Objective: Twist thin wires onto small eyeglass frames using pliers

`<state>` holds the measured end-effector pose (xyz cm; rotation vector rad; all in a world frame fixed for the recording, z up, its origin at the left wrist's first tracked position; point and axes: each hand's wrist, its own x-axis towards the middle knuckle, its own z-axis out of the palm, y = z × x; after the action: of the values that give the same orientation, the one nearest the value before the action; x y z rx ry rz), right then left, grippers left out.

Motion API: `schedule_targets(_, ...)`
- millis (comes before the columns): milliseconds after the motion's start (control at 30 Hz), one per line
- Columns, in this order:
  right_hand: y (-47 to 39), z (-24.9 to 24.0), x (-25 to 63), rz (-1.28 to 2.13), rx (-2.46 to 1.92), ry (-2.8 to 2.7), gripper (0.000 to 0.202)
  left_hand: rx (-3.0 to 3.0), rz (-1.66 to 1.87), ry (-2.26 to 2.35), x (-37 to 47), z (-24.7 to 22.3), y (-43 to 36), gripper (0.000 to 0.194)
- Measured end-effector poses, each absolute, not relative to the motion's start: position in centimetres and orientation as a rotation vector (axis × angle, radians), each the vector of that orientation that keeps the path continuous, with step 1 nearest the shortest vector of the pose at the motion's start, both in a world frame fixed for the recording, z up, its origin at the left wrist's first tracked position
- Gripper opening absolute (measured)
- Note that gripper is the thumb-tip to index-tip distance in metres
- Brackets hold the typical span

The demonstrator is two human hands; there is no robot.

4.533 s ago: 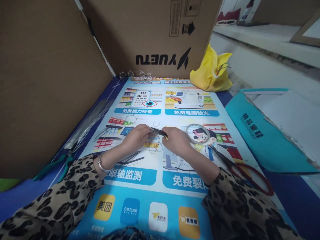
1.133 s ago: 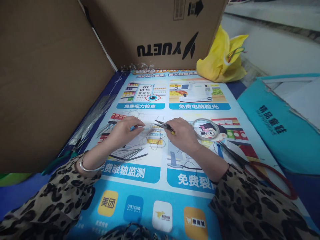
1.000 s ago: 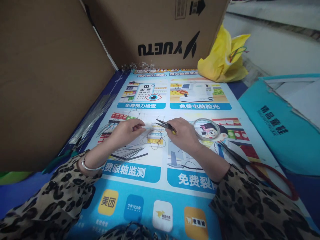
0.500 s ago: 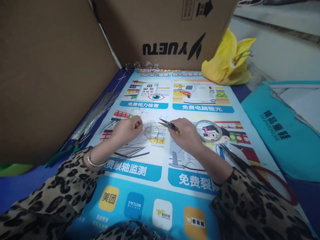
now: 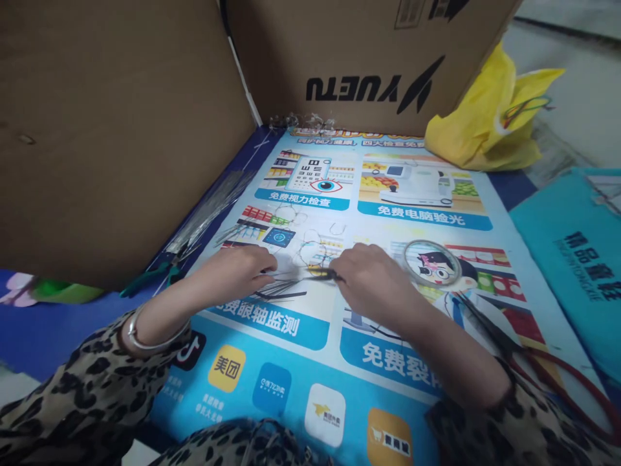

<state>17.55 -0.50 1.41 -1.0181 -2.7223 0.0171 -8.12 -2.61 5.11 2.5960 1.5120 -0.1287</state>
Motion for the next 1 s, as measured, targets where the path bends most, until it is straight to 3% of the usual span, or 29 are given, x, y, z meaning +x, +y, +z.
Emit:
schedule_targets(167,-3.5,2.0,15.1,-0.023,-0.865,-2.75,0.02,2.67,-0.165,1.522,-8.0,3.9,-2.9,0.013)
schedule_targets(367,-4.6,1.1,14.3,0.094,-0.785,-2.794,0.018,2.764,-0.167,1.427,-7.9,3.5,-3.2,0.015)
schedule_targets(667,-5.0,0.3,14.1,0.118,-0.611,-2.742,0.022,2.846,-0.217,1.221,-7.8,4.2,-3.8,0.015)
schedule_targets(1000,-4.8,-0.2,14.3,0.037,-0.465,-2.608,0.024,2.68,-0.24,1.299,-8.1,5.8,-3.3,0.013)
